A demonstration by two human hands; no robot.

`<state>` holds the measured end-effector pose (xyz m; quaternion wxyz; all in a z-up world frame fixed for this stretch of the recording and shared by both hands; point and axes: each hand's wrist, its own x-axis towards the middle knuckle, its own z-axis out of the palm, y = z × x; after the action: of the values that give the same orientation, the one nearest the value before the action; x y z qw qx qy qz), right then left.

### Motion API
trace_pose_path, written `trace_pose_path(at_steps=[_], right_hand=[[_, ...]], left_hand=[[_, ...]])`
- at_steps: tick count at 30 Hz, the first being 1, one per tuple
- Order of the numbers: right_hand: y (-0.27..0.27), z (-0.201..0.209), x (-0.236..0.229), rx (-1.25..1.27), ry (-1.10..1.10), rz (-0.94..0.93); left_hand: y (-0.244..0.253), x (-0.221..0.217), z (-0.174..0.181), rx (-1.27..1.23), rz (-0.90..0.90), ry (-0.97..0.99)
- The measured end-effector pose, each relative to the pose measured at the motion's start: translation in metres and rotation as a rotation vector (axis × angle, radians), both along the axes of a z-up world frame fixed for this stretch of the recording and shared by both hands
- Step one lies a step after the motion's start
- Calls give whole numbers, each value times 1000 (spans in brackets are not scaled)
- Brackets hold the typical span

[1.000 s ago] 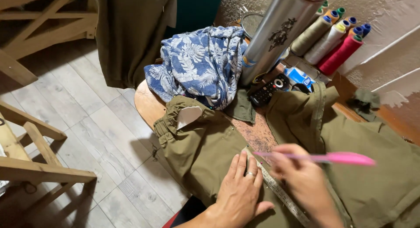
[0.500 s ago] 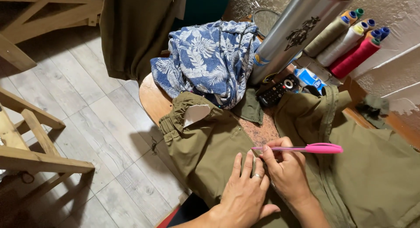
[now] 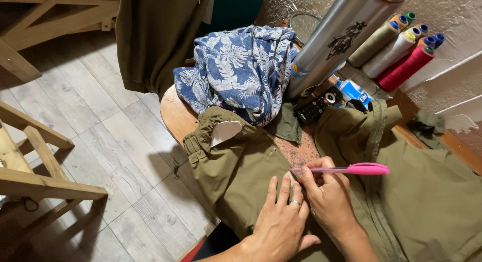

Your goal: Measuring and marking points on a green garment using a measuring tape and a pink pen

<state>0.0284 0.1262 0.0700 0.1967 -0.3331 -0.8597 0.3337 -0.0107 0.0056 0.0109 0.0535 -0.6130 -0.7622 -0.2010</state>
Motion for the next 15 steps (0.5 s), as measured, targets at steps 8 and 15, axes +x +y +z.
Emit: trace_pose_path(at_steps=[8,15], right_hand=[[3,6,3,111,-26,-1],[14,41,26,-187,-219,-172]], left_hand=[[-1,0,0,4,-2,3],[-7,-5,-5,9,-41,-14]])
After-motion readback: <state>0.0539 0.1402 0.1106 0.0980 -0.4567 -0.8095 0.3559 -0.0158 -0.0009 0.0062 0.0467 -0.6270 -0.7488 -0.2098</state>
